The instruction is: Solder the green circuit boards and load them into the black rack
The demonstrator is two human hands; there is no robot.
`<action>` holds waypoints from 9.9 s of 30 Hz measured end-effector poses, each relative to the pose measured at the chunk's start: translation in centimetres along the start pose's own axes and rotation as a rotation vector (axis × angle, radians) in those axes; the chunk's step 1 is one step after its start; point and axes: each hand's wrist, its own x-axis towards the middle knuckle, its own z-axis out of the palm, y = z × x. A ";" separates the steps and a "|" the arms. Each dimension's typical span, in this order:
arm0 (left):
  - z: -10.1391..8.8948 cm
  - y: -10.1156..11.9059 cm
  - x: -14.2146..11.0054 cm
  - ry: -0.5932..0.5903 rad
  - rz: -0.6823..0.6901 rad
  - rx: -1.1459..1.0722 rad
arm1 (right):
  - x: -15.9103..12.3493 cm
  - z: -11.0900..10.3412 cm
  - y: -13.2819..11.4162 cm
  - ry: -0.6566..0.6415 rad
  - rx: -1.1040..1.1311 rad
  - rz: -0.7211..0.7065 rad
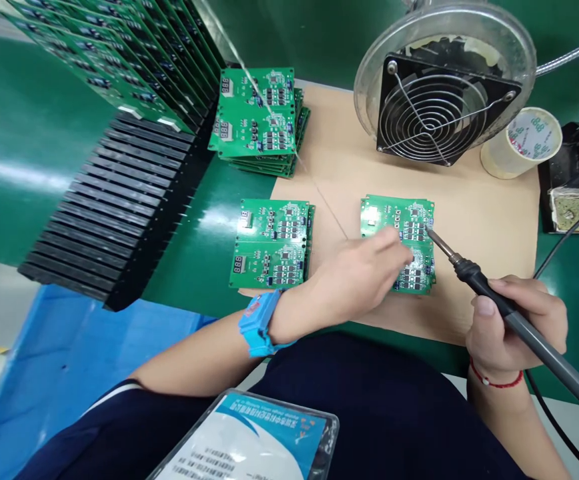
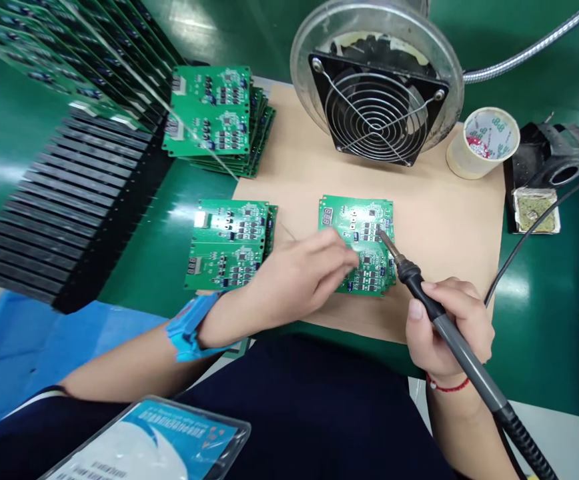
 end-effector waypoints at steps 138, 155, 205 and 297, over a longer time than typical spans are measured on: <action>-0.8 -0.9 -0.8 0.125 0.005 0.017 | -1.9 -1.0 -1.3 -0.022 0.183 0.074; -1.9 -4.0 0.8 0.145 -0.260 0.040 | -2.2 -0.6 -0.8 0.113 0.151 0.080; 1.9 -8.8 8.4 -0.284 -0.321 -0.184 | 2.1 0.2 5.1 0.049 0.124 0.437; 0.0 1.5 -1.2 -0.031 0.028 -0.006 | 2.7 0.4 3.5 0.012 0.394 0.478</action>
